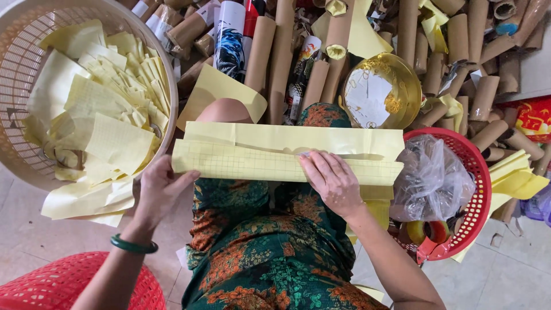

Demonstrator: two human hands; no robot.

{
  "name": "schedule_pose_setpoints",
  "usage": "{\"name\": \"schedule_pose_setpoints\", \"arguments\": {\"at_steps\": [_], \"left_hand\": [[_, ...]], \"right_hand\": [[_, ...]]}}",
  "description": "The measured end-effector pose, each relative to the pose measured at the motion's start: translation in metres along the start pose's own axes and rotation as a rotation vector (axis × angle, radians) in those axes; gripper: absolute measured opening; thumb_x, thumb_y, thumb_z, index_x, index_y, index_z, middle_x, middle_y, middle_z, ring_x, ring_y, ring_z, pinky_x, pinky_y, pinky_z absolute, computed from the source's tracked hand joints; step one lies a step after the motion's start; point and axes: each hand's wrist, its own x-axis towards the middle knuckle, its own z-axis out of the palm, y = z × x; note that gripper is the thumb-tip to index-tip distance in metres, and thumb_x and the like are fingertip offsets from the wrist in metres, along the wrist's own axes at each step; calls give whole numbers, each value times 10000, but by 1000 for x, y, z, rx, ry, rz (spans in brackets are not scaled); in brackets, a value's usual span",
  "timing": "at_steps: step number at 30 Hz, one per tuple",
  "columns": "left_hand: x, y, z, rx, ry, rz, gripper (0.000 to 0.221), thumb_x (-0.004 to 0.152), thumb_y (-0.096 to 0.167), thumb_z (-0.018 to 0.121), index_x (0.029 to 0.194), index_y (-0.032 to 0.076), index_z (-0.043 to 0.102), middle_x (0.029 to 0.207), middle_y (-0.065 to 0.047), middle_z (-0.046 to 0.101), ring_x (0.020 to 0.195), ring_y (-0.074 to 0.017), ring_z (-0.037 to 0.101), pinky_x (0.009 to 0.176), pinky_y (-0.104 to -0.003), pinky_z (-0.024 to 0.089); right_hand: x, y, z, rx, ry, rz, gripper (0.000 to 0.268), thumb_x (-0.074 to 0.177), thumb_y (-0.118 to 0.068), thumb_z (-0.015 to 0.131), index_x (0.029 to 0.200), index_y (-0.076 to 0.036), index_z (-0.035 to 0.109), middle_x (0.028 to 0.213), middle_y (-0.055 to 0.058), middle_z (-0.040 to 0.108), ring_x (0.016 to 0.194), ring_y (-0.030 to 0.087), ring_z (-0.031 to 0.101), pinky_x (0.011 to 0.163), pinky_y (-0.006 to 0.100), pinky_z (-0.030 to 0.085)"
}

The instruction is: Rolling printed posters and inserting them into cardboard shipping tubes.

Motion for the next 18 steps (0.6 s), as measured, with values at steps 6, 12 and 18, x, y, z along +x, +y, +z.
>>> {"name": "schedule_pose_setpoints", "arguments": {"at_steps": [6, 12, 18], "left_hand": [[9, -94, 7, -386, 497, 242, 466, 1191, 150, 567, 736, 128, 472, 708, 43, 495, 661, -20, 393, 620, -190, 293], [23, 96, 43, 390, 97, 682, 361, 879, 303, 681, 1066, 33, 531, 948, -85, 538, 866, -205, 484, 773, -349, 407], [16, 55, 111, 1130, -81, 719, 429, 831, 151, 742, 1207, 33, 574, 1072, -98, 573, 1006, -254, 559, 878, -382, 460]], "right_hand": [[3, -9, 0, 33, 28, 17, 481, 913, -172, 754, 1378, -123, 639, 1303, 71, 653, 1167, 237, 655, 1047, 398, 536], [8, -13, -1, -30, 22, 7, 423, 943, -132, 667, 1366, -124, 659, 1321, 95, 638, 1175, 247, 653, 1047, 389, 537], [1, 5, 0, 17, -44, 26, 564, 773, -204, 800, 1304, -91, 647, 1264, 104, 636, 1166, 268, 631, 1023, 406, 522]]}}
